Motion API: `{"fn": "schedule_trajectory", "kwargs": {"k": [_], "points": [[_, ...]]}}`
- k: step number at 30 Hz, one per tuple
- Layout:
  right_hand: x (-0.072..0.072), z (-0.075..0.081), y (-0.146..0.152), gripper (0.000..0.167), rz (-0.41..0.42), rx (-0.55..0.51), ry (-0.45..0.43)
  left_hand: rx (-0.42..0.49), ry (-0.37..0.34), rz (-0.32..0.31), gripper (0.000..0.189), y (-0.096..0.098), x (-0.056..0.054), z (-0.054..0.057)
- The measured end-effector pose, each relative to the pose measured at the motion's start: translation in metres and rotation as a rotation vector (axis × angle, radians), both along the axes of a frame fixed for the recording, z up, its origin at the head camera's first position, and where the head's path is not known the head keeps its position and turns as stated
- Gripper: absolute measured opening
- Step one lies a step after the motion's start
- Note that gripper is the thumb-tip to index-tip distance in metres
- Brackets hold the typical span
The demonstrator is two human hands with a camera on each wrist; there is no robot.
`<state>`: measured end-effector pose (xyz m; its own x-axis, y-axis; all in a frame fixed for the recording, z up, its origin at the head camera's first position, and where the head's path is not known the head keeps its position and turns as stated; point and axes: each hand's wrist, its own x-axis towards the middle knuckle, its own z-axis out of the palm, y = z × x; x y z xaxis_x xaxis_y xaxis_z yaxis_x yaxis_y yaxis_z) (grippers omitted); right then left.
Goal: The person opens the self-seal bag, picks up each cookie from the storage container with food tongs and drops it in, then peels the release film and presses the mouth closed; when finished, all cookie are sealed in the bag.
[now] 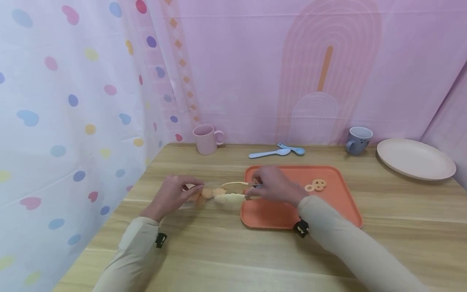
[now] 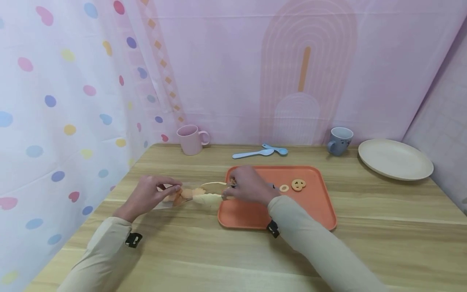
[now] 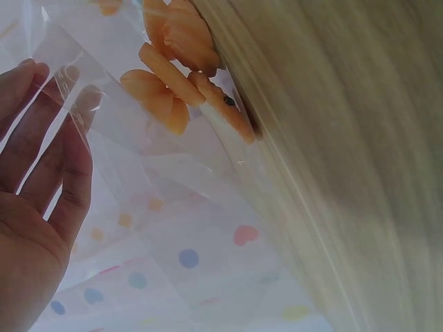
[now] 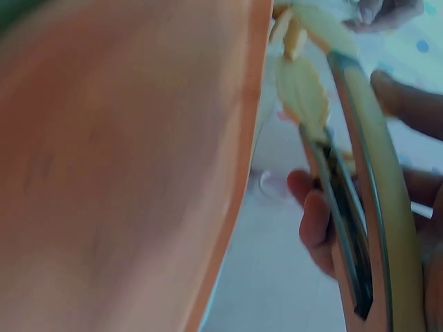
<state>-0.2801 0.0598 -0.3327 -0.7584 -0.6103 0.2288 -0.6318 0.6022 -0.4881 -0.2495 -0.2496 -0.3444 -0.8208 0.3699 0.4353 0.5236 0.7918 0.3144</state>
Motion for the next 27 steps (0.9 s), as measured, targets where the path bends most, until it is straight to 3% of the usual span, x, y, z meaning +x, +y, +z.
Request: {"fn": "schedule_trajectory", "kwargs": {"k": [9, 27], "points": [[0.008, 0.002, -0.029, 0.040, -0.145, -0.033, -0.036, 0.008, -0.001, -0.015, 0.010, 0.002, -0.003, 0.001], [0.012, -0.002, -0.054, 0.043, -0.255, 0.053, -0.188, 0.025, 0.026, -0.014, 0.011, 0.002, -0.002, -0.002]]}}
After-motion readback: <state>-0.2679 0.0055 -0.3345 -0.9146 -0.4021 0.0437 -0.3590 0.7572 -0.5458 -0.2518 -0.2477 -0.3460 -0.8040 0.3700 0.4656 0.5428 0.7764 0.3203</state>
